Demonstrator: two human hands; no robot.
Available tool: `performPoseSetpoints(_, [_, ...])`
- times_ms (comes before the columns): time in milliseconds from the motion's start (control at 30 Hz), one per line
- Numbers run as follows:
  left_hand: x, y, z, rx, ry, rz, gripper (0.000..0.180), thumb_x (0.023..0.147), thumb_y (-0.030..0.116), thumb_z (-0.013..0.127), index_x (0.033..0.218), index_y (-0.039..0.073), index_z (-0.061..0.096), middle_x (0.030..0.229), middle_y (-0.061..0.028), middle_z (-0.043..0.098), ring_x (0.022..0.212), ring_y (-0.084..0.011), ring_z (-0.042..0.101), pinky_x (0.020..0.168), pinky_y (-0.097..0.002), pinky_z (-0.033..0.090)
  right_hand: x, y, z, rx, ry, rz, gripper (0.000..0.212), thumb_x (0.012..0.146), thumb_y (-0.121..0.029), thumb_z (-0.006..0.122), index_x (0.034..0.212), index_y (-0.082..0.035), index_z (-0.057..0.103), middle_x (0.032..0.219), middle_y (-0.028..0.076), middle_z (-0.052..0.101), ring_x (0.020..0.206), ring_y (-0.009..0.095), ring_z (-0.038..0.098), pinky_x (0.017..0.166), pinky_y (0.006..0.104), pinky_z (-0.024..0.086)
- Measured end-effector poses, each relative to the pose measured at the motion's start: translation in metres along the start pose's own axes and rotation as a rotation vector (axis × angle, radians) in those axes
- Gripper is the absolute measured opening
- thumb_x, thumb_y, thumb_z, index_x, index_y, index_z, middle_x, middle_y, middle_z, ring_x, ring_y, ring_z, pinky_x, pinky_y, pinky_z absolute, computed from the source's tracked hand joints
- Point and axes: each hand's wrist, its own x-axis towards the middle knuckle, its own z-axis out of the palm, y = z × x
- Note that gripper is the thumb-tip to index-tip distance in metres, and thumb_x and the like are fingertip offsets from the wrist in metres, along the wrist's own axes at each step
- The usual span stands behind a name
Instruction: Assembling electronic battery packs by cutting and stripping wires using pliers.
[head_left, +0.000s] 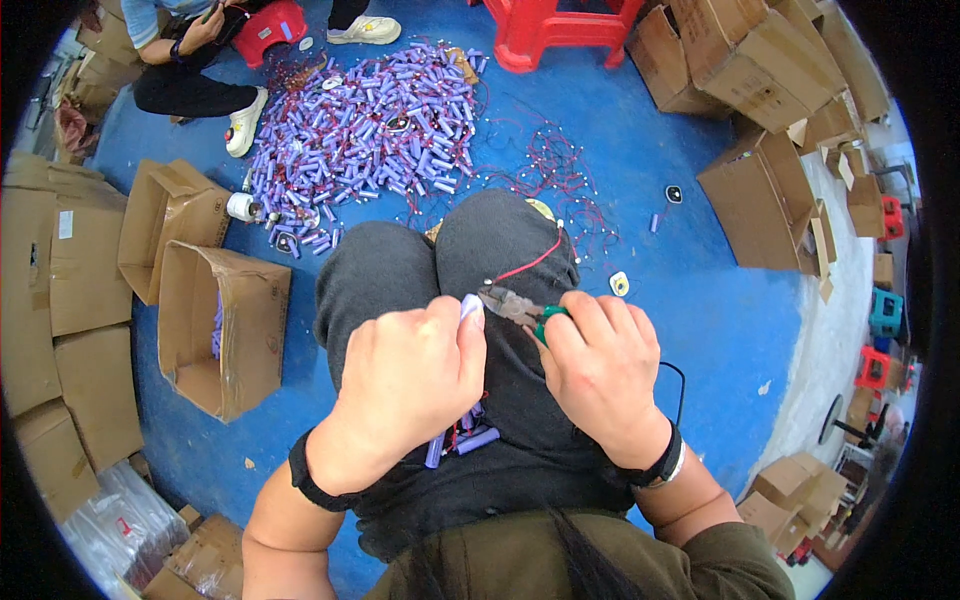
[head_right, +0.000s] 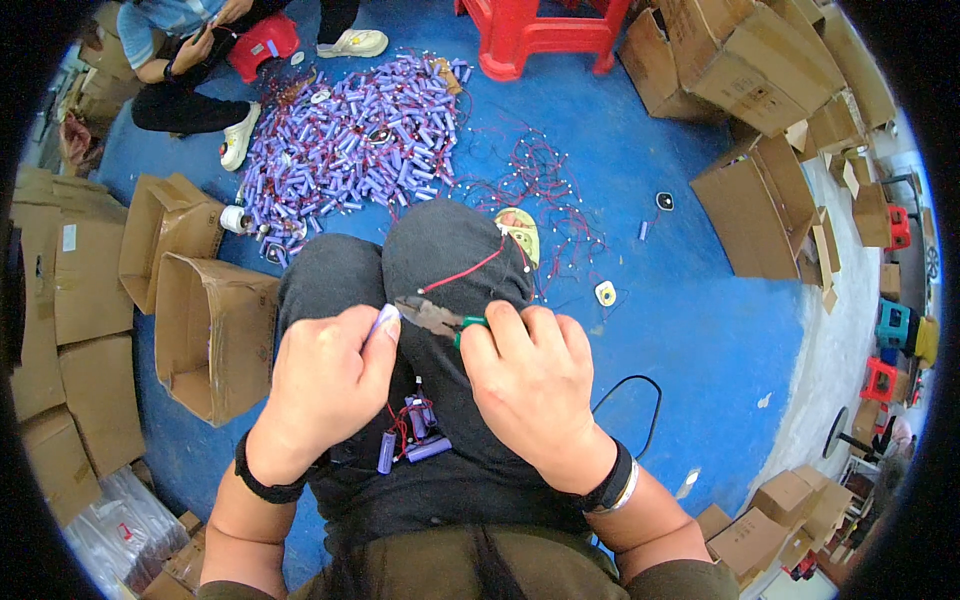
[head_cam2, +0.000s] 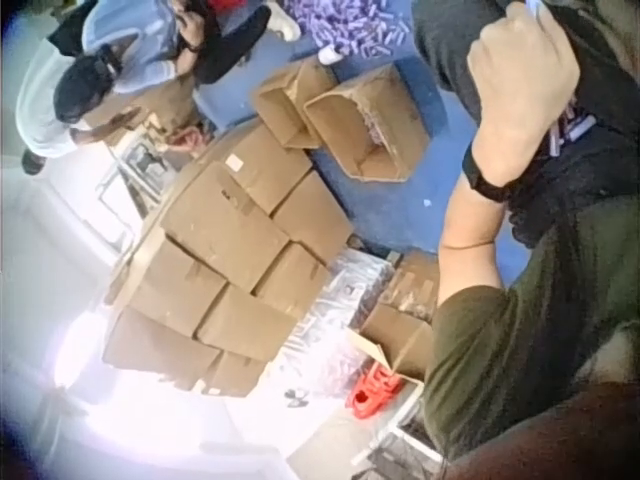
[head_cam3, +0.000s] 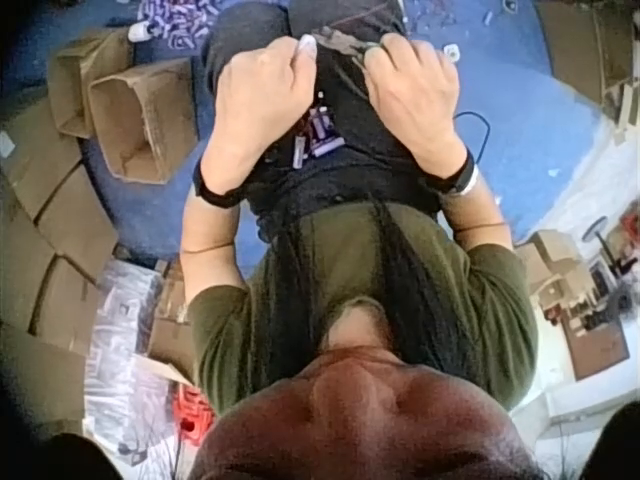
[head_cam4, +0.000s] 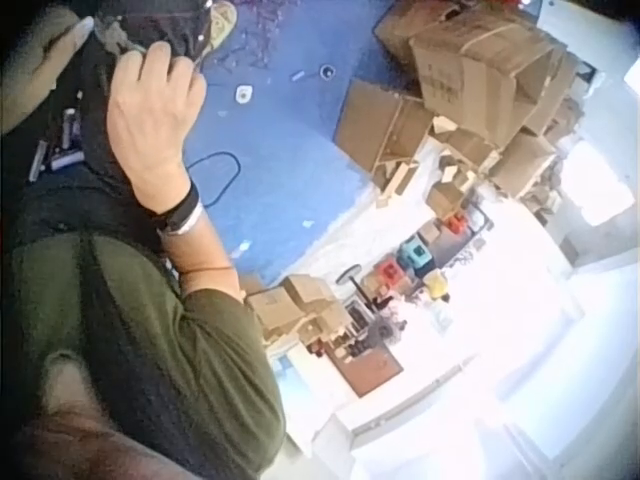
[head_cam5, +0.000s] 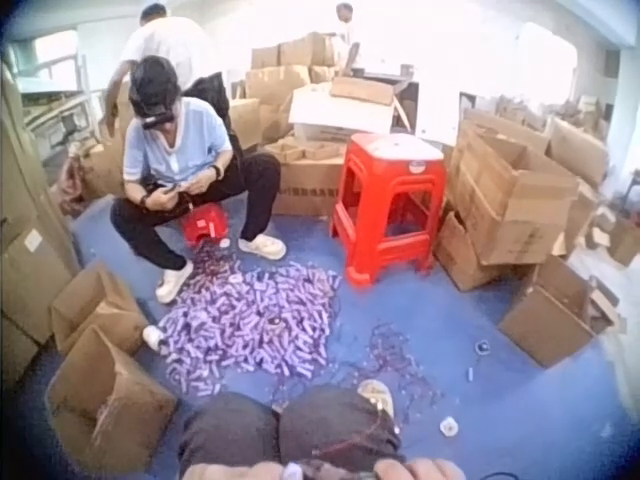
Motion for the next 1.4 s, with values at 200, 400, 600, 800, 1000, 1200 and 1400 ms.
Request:
performPoseSetpoints(200, [0.004, -0.008, -0.018, -0.634, -0.199, -0.332, 0.026, 0.084, 0.019, 0.054, 0.064, 0.002, 0.054, 0.055, -0.0151, 0.057, 0.049, -0.0328, 0.058, 0.046, -0.0404, 0.046, 0.013, 0.002, -0.008, 0.041, 0.06, 0.006, 0.009, 0.066, -0.014, 0.062, 0.067, -0.013, 0.053, 0.08, 0.001, 0.055, 0.07, 0.018, 0.052, 0.062, 0.0312, 0.039])
performPoseSetpoints(400, [-0.013, 0.003, -0.005, 0.125, 0.237, 0.072, 0.015, 0.082, 0.014, 0.058, 0.071, 0.005, 0.054, 0.053, -0.0092, 0.055, 0.046, -0.0268, 0.056, 0.044, -0.0358, 0.044, 0.019, -0.004, -0.013, 0.15, -0.025, 0.029, 0.015, 0.069, -0.019, 0.066, 0.066, -0.011, 0.054, 0.079, 0.001, 0.055, 0.069, 0.019, 0.053, 0.062, 0.0326, 0.041])
performPoseSetpoints(600, [-0.023, -0.008, -0.014, -0.025, 0.357, 0.292, 0.024, 0.076, 0.009, 0.064, 0.098, 0.0, 0.058, 0.065, -0.0081, 0.055, 0.053, -0.0227, 0.053, 0.048, -0.032, 0.042, 0.028, 0.011, -0.032, 0.475, -0.134, -0.124, 0.022, 0.067, -0.022, 0.072, 0.069, -0.009, 0.054, 0.092, 0.005, 0.055, 0.083, 0.024, 0.052, 0.073, 0.0366, 0.04])
performPoseSetpoints(800, [-0.02, -0.007, -0.007, -0.099, 0.37, 0.374, 0.027, 0.077, 0.009, 0.063, 0.1, -0.003, 0.058, 0.068, -0.0097, 0.057, 0.053, -0.0226, 0.054, 0.048, -0.0322, 0.042, 0.025, 0.013, -0.041, 0.421, -0.138, -0.14, 0.023, 0.066, -0.022, 0.072, 0.066, -0.009, 0.052, 0.084, 0.003, 0.057, 0.073, 0.022, 0.055, 0.066, 0.0339, 0.042])
performPoseSetpoints(1000, [-0.018, -0.009, -0.007, -0.037, 0.521, 0.503, 0.029, 0.076, 0.01, 0.066, 0.098, -0.005, 0.057, 0.068, -0.0117, 0.058, 0.053, -0.0241, 0.056, 0.05, -0.0326, 0.046, 0.021, 0.008, -0.042, 0.987, -0.281, -0.038, 0.03, 0.074, -0.021, 0.072, 0.064, -0.004, 0.05, 0.066, 0.005, 0.051, 0.056, 0.017, 0.051, 0.05, 0.0297, 0.036])
performPoseSetpoints(1200, [-0.02, -0.006, -0.021, -0.25, 0.331, 0.535, 0.026, 0.074, 0.01, 0.068, 0.094, -0.004, 0.06, 0.071, -0.012, 0.061, 0.057, -0.0253, 0.059, 0.053, -0.0321, 0.048, 0.009, 0.027, -0.027, 1.738, -0.762, 0.259, 0.033, 0.08, -0.024, 0.069, 0.065, 0.0, 0.052, 0.066, 0.001, 0.053, 0.059, 0.007, 0.044, 0.052, 0.0237, 0.034])
performPoseSetpoints(1400, [-0.042, -0.035, 0.002, -0.446, 0.269, 0.13, 0.025, 0.086, 0.019, 0.059, 0.097, -0.004, 0.058, 0.072, -0.0095, 0.061, 0.06, -0.0151, 0.059, 0.056, -0.0249, 0.047, 0.013, 0.032, -0.046, 1.835, -0.321, 0.444, 0.034, 0.081, -0.033, 0.064, 0.076, 0.001, 0.06, 0.069, 0.007, 0.06, 0.062, 0.013, 0.056, 0.056, 0.025, 0.042])
